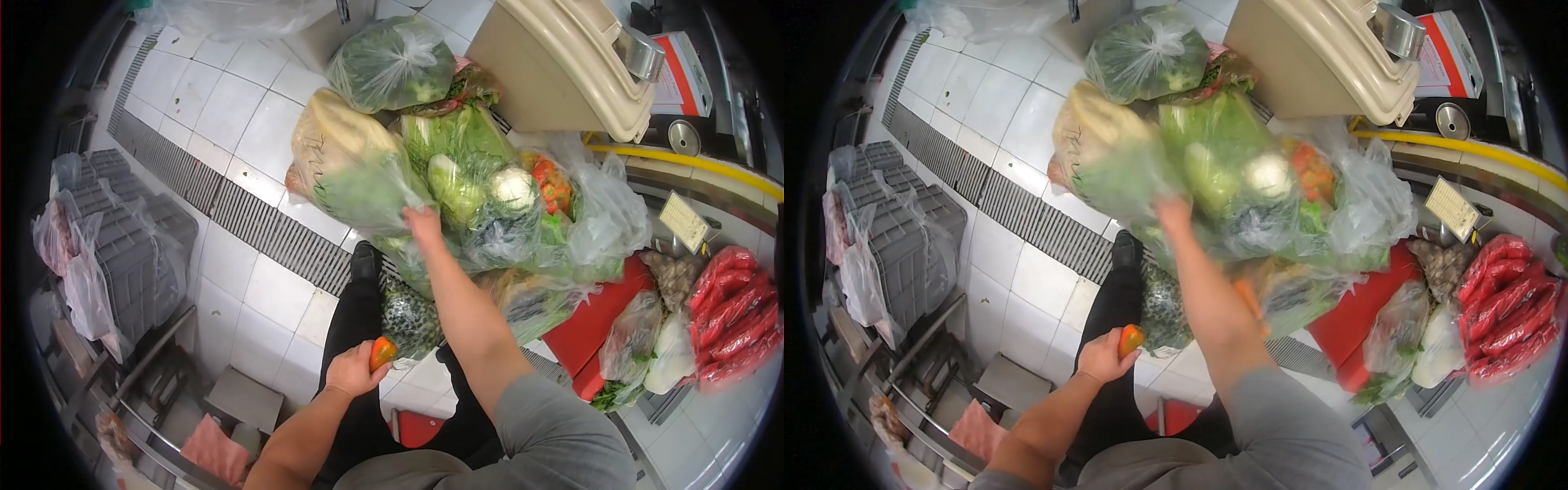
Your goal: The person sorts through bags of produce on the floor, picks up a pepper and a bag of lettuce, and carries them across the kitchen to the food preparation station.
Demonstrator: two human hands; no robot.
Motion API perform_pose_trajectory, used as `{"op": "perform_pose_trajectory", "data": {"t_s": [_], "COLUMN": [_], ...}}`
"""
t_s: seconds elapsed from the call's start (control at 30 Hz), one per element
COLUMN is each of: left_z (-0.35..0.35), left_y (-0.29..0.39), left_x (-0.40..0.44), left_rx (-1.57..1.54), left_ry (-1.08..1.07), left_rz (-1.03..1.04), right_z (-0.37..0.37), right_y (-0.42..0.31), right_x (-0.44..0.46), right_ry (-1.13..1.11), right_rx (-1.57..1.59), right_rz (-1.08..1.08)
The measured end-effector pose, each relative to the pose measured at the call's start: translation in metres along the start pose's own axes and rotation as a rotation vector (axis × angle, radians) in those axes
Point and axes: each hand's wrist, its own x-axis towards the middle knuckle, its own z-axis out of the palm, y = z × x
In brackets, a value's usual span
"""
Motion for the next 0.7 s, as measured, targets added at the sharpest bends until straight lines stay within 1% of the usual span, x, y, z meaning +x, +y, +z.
{"op": "perform_pose_trajectory", "data": {"t_s": [0.03, 0.1, 0.17, 0.2, 0.27, 0.4, 0.47, 0.53, 0.6, 0.67, 0.7], "left_z": [0.001, 0.002, 0.000, -0.001, -0.002, -0.004, -0.003, -0.003, -0.003, -0.007, -0.010], "left_y": [0.000, -0.001, 0.000, 0.001, 0.001, -0.001, -0.007, -0.010, -0.011, -0.007, -0.006], "left_x": [0.000, 0.000, 0.000, 0.000, 0.000, -0.001, -0.002, -0.001, 0.001, 0.002, 0.004], "left_rx": [0.000, -0.002, -0.003, -0.006, -0.011, -0.016, -0.043, -0.066, -0.068, -0.069, -0.063], "left_ry": [0.005, 0.016, 0.016, 0.013, 0.008, 0.020, 0.042, 0.063, 0.073, 0.067, 0.059], "left_rz": [0.003, 0.005, 0.005, 0.005, 0.013, 0.041, 0.035, 0.033, 0.041, 0.040, 0.027], "right_z": [0.002, 0.014, 0.022, 0.026, 0.026, 0.022, 0.028, 0.042, 0.073, 0.101, 0.114], "right_y": [0.005, 0.013, -0.013, -0.014, -0.018, -0.059, -0.076, -0.140, -0.201, -0.263, -0.278], "right_x": [-0.010, -0.044, -0.093, -0.109, -0.132, -0.151, -0.138, -0.134, -0.144, -0.151, -0.151], "right_ry": [-0.064, -0.069, -0.097, -0.095, -0.095, -0.161, -0.242, -0.336, -0.249, -0.311, -0.338], "right_rx": [-0.090, 0.043, 0.071, 0.099, 0.023, -0.071, -0.148, -0.538, -0.654, -0.817, -0.858], "right_rz": [0.017, 0.075, 0.141, 0.132, 0.193, 0.172, -0.117, -0.266, -0.408, -0.500, -0.587]}}
